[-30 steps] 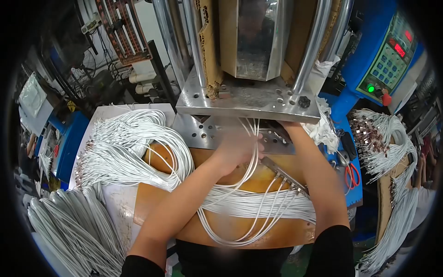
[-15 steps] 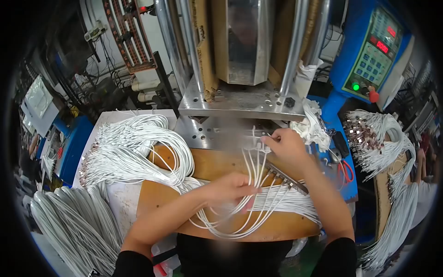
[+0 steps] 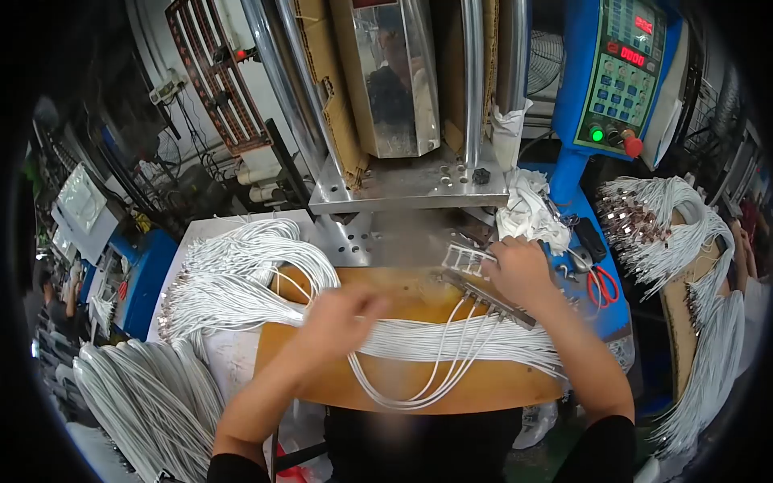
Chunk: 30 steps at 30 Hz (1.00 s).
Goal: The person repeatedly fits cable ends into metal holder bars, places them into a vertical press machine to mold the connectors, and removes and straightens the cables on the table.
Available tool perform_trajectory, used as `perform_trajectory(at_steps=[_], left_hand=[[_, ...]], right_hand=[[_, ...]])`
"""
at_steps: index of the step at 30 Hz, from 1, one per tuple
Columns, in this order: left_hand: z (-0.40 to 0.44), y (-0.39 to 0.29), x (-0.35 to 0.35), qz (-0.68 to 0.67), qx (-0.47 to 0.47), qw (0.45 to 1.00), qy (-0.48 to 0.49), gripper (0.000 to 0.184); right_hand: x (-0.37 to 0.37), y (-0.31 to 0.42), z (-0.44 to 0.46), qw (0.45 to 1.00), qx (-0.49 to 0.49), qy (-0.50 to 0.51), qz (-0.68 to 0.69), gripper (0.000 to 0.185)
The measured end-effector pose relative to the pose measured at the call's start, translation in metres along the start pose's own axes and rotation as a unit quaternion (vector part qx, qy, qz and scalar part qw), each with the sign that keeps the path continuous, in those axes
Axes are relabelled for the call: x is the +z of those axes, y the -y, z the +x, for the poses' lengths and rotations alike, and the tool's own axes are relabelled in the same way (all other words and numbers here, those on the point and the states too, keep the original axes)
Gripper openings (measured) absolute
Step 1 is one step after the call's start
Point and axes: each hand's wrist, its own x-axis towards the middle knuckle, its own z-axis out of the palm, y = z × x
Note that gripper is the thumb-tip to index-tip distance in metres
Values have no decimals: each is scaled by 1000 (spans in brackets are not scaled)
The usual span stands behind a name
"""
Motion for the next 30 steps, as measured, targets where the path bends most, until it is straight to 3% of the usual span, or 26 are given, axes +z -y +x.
perform_trajectory(at_steps=[1,3,6,7,8,10,12,13,15,19,20,22,24,25,28,30], left_hand=[[1,-5,15,13,53,998,31,16],[12,39,30,3,41,999,25,18],[37,72,43,0,24,999,22,23],[44,57,47,-100,0,995,29,27],[48,41,51,-199,-26,979,33,31],[52,-5,65,-168,136,976,-41,37],[47,-37,85,-223,139,965,20,30],[39,-39,96,-223,132,966,18,30],[33,-37,111,-185,173,962,105,24],[61,-23,96,-123,139,968,166,16],[74,-17,91,-105,155,974,128,15],[104,0,88,-90,170,977,90,15],[127,18,87,-51,199,979,-13,17],[133,24,84,-52,199,979,-13,17],[133,32,74,-43,56,994,81,22],[136,33,69,-60,51,992,98,20]], right_hand=[[-11,5,-5,999,0,5,34,29],[-34,5,-20,998,4,13,62,29],[-64,-5,-48,943,13,319,91,28],[-62,-4,-54,943,21,321,91,28],[-56,-3,-55,960,25,260,96,26],[-45,-2,-47,985,19,136,102,22],[-37,2,-27,985,21,135,101,21],[-34,2,-12,987,27,128,99,21],[-26,-6,21,988,25,118,93,22],[31,-35,71,959,41,36,277,33],[47,-42,83,946,68,21,316,35],[96,-83,111,993,5,26,111,32],[116,-90,131,997,12,25,78,32],[119,-94,139,999,18,18,42,31],[127,-103,150,998,35,7,-48,31],[125,-101,153,996,30,7,-88,30]])
